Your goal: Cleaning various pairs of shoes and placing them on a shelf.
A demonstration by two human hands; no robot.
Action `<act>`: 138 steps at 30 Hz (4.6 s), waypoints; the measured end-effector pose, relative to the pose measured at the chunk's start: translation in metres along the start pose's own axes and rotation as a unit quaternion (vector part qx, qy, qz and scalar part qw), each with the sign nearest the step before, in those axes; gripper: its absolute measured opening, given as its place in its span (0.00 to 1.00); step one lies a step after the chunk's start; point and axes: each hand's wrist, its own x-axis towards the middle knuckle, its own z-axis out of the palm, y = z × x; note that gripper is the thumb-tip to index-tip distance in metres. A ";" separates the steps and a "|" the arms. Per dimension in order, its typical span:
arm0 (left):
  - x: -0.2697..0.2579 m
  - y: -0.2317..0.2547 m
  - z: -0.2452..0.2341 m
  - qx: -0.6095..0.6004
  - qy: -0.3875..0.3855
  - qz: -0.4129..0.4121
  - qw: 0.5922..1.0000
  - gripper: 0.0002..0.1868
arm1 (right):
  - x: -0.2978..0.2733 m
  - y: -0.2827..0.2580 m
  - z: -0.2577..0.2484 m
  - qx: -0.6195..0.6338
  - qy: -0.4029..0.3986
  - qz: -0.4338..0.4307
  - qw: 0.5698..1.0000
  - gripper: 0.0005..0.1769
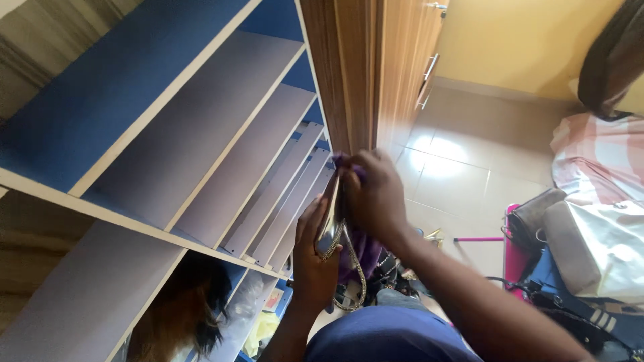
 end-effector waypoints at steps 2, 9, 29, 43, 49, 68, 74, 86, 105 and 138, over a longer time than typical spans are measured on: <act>-0.001 -0.001 -0.001 -0.020 0.005 0.036 0.999 0.42 | 0.008 0.013 0.002 0.002 0.028 0.007 1.000 0.08; 0.000 -0.028 -0.004 0.016 0.025 -0.016 0.999 0.32 | -0.046 -0.029 0.010 0.019 -0.093 0.047 0.994 0.07; -0.008 -0.049 -0.016 -0.501 -0.085 -0.180 0.842 0.51 | 0.016 -0.002 -0.023 0.164 -0.162 -0.194 0.953 0.08; 0.018 -0.046 -0.032 -0.647 -0.041 -0.192 0.736 0.42 | 0.014 0.022 -0.021 -0.037 -0.153 0.017 0.987 0.10; 0.011 -0.059 -0.026 -0.733 -0.043 -0.192 0.651 0.35 | 0.024 0.001 0.011 0.123 -0.069 0.005 0.990 0.13; -0.006 -0.084 -0.004 -0.753 0.011 -0.298 0.586 0.20 | -0.004 0.007 0.010 0.083 -0.100 -0.009 0.992 0.14; 0.006 -0.082 -0.004 -0.724 -0.015 -0.284 0.628 0.22 | -0.051 0.004 0.013 0.099 -0.215 -0.120 0.964 0.11; 0.046 -0.084 -0.028 -0.821 -0.250 -0.149 0.491 0.25 | -0.040 -0.004 0.011 0.174 -0.203 -0.046 0.962 0.09; 0.004 -0.134 0.018 -0.671 0.000 -0.261 0.694 0.25 | -0.013 -0.013 0.003 0.091 -0.107 -0.079 0.987 0.15; 0.053 -0.026 -0.029 -0.305 -0.169 -0.207 0.914 0.27 | 0.016 0.021 -0.029 0.034 -0.132 -0.179 0.974 0.14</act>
